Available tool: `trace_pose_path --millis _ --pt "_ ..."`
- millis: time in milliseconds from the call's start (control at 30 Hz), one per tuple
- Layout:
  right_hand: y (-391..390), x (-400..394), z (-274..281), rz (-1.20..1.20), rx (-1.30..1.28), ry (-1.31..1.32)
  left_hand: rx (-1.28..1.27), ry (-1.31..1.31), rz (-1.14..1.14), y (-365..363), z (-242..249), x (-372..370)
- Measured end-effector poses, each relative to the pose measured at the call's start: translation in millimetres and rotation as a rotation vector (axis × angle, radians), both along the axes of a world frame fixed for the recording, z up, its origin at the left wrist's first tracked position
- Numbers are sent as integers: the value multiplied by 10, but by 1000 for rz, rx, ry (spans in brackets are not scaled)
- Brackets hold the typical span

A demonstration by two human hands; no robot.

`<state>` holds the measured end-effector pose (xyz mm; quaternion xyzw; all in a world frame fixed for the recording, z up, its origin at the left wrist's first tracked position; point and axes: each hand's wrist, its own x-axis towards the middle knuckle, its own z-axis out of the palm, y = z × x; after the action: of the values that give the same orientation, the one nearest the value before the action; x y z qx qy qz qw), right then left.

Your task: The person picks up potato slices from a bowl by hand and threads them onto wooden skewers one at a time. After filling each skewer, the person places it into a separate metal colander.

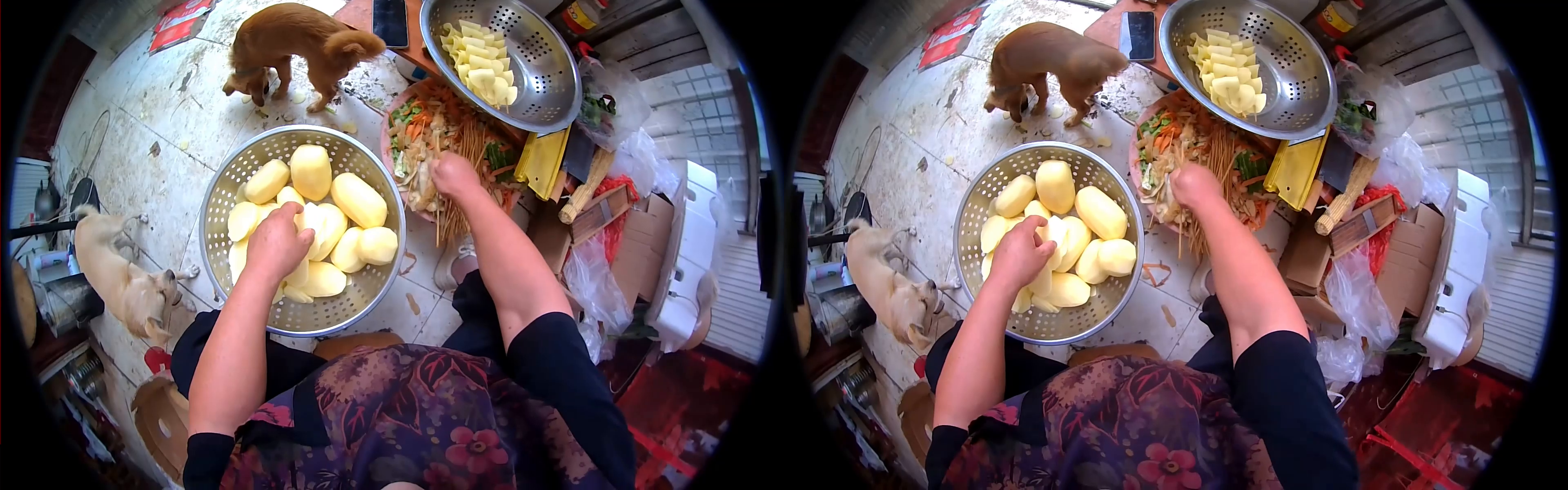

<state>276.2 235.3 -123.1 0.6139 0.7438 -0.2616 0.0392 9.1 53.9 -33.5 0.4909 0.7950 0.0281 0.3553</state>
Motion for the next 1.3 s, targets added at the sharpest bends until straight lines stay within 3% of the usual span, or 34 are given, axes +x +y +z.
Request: trace_pose_path --millis 267,567,733,1033,1167,1200,1267,1300 --pt "-361 -188 -224 -45 -102 -27 -18 -9 -5 -12 6 -12" --pt "-566 -265 -483 -171 2 16 -11 8 -20 0 -7 10" --pt "-561 -376 -329 -286 -179 -57 -13 -7 -11 4 6 26" --pt "-518 -336 -403 -428 -160 24 13 -18 -24 -11 -8 2" --pt "-417 -82 -366 -233 -199 -121 131 -6 -36 -57 -65 -31" --pt "-381 -27 -287 -231 -190 -123 140 -8 -32 -54 -11 -22" --pt "-341 74 -115 21 -236 -247 97 -20 -35 -25 134 -5" --pt "-398 80 206 -14 -218 -200 106 -21 -31 -35 154 -13"
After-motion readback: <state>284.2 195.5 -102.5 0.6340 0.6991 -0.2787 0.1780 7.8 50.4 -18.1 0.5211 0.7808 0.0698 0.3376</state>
